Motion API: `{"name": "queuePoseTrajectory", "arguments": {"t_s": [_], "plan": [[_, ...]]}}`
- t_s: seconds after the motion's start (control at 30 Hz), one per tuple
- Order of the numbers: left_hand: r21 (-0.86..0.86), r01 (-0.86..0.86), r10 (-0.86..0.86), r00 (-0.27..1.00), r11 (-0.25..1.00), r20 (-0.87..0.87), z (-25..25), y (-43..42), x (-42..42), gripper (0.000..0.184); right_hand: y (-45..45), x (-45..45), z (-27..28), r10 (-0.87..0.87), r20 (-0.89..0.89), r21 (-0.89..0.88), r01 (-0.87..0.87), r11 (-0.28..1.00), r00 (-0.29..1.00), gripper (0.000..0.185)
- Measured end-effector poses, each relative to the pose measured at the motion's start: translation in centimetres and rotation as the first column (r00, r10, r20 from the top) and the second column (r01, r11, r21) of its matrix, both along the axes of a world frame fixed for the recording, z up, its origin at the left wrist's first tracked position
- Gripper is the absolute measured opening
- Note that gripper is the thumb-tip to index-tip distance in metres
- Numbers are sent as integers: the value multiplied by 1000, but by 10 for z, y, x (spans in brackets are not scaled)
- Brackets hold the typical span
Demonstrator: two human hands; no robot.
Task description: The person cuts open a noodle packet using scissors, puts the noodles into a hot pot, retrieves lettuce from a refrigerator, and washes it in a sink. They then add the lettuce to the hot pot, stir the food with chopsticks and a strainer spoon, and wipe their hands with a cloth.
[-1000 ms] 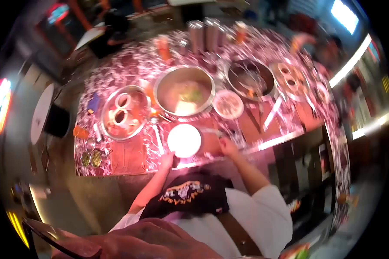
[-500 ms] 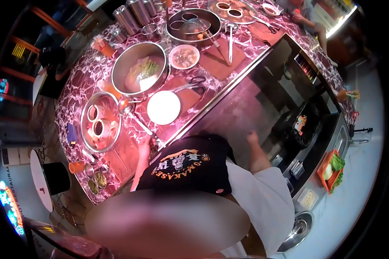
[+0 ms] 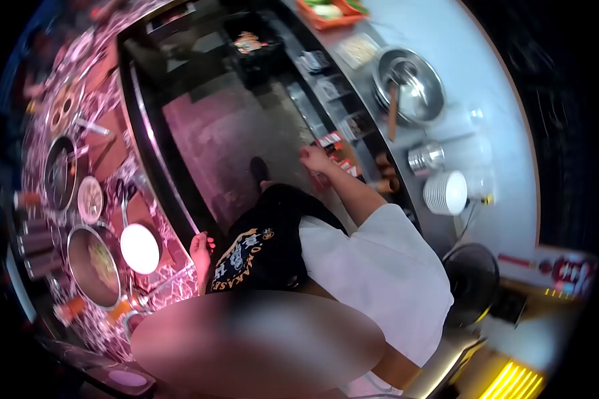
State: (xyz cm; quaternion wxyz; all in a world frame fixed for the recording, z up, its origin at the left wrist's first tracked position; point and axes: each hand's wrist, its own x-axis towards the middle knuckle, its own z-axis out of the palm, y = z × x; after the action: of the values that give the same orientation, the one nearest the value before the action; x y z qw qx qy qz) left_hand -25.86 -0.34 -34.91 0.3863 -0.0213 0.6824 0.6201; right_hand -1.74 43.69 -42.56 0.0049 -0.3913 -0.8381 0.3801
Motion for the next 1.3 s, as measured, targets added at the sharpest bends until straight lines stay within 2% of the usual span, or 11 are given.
{"name": "queuePoseTrajectory", "arguments": {"t_s": [0.1,0.3,0.4,0.5,0.53,0.67,0.73,0.83,0.97,1.2,1.3], "plan": [[4,144,-144,989,990,-27,-4,39,-23,17,-7,29,89,-261,-210,-174,227,958,942,25],[-16,87,-88,986,996,-144,17,129,-62,16,51,93,244,-475,-542,75,603,794,693,19],[-63,130,-136,985,990,-109,18,180,-51,17,143,160,208,-556,-605,103,749,654,569,19],[-95,336,-343,936,937,-72,19,249,-22,19,196,198,158,-815,-250,-107,822,559,522,29],[-106,459,-464,885,882,-31,25,280,-5,21,202,196,155,-843,-112,-206,817,538,527,33],[51,850,-851,525,524,4,70,434,96,33,203,168,140,-906,-278,-414,811,414,321,38],[210,914,-932,312,347,184,99,504,156,39,201,159,150,-912,-327,-485,784,387,247,36],[470,819,-846,35,329,532,107,578,235,34,196,166,162,-919,-364,-575,740,350,152,35],[500,723,-866,288,477,409,121,617,277,29,198,201,160,-904,-402,-664,634,396,144,44],[472,855,-972,141,214,186,188,607,153,36,160,208,205,-841,-514,-706,472,527,169,38],[469,848,-964,265,246,28,192,593,85,41,172,180,211,-818,-515,-695,436,573,254,37]]}}
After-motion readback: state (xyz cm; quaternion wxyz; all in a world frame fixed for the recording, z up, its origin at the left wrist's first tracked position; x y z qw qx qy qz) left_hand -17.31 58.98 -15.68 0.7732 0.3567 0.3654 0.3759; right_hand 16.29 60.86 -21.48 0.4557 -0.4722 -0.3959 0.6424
